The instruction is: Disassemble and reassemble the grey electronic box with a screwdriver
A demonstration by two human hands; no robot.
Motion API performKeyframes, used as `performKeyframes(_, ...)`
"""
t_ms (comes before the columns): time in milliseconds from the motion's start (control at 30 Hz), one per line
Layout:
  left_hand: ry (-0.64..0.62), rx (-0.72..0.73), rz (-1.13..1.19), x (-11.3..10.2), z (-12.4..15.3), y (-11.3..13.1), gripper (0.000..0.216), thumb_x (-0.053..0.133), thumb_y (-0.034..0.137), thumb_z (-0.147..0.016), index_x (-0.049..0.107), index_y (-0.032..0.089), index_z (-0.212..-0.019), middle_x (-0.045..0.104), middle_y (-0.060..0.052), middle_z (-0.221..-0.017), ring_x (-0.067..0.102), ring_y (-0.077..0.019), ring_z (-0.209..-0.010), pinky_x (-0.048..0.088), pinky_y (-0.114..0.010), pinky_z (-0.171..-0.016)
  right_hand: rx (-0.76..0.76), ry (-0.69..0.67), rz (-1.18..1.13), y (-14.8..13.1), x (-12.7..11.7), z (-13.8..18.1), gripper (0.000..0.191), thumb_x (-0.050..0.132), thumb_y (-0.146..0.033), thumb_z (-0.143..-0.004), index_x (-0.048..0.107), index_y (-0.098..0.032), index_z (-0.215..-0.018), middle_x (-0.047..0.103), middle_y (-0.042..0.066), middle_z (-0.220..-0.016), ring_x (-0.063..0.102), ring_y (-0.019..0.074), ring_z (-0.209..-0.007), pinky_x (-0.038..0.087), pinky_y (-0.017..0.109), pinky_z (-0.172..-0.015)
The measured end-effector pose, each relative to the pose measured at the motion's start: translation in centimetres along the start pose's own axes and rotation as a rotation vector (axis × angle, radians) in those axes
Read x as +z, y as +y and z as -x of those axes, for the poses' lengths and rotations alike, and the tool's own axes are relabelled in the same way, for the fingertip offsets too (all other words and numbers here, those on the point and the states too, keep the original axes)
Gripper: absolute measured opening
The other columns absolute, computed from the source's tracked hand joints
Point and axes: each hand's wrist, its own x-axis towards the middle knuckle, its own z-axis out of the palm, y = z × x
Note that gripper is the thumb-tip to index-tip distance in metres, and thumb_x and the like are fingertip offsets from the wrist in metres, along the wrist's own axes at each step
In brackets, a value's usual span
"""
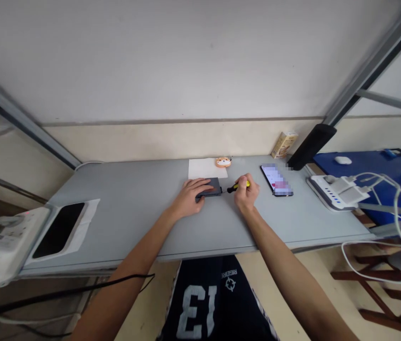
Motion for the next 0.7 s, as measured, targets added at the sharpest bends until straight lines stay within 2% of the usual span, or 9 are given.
performKeyframes(133,0.002,-0.009,0.002,0.0,0.0,0.0,0.052,0.055,0.005,-0.085,0.066,0.029,-0.13,0.062,-0.004,-0.145,0.049,-0.0265,-0.142,0.038,-0.055,-0.117,0.0,0.01,0.055,0.1,-0.1,0.0,0.039,0.043,-0.04,-0.1,0.049,-0.022,-0.066,0.049,-0.002,-0.053,0.046,0.0136,-0.05,0.034,0.029,-0.055)
performKeyframes(333,-0.007,-0.049,0.065,-0.4,0.2,-0.3,0.073,0.049,-0.003,-0.067,0.063,0.027,-0.132,0.057,-0.004,-0.15,0.047,-0.0271,-0.144,0.035,-0.056,-0.121,-0.014,0.021,-0.006,-0.1,0.1,0.2,0.039,0.041,-0.039,-0.101,0.05,-0.022,-0.067,0.054,-0.001,-0.056,0.049,0.0138,-0.051,0.037,0.029,-0.055)
performKeyframes(533,0.1,-0.164,0.173,-0.1,0.0,-1.4,0.063,0.044,-0.002,-0.069,0.066,0.025,-0.122,0.06,-0.004,-0.145,0.052,-0.0255,-0.139,0.036,-0.056,-0.121,-0.02,-0.035,-0.002,-0.2,0.2,0.6,0.039,0.043,-0.039,-0.101,0.051,-0.022,-0.067,0.053,-0.001,-0.056,0.049,0.0136,-0.052,0.037,0.028,-0.056)
performKeyframes(600,0.14,-0.201,0.224,0.2,0.0,-1.9,0.063,0.042,-0.003,-0.069,0.067,0.025,-0.12,0.061,-0.004,-0.143,0.054,-0.0233,-0.137,0.038,-0.053,-0.121,0.001,-0.076,-0.016,-0.5,0.3,0.8,0.039,0.042,-0.039,-0.101,0.053,-0.021,-0.068,0.055,-0.001,-0.057,0.05,0.0133,-0.053,0.038,0.028,-0.057)
performKeyframes(700,0.184,-0.233,0.299,0.4,-0.1,-2.4,0.062,0.04,-0.004,-0.068,0.068,0.023,-0.115,0.065,-0.005,-0.134,0.059,-0.0207,-0.13,0.043,-0.047,-0.118,-0.012,-0.216,-0.048,-1.4,0.7,1.1,0.036,0.044,-0.038,-0.101,0.058,-0.021,-0.072,0.058,0.0,-0.06,0.052,0.0131,-0.055,0.041,0.027,-0.058)
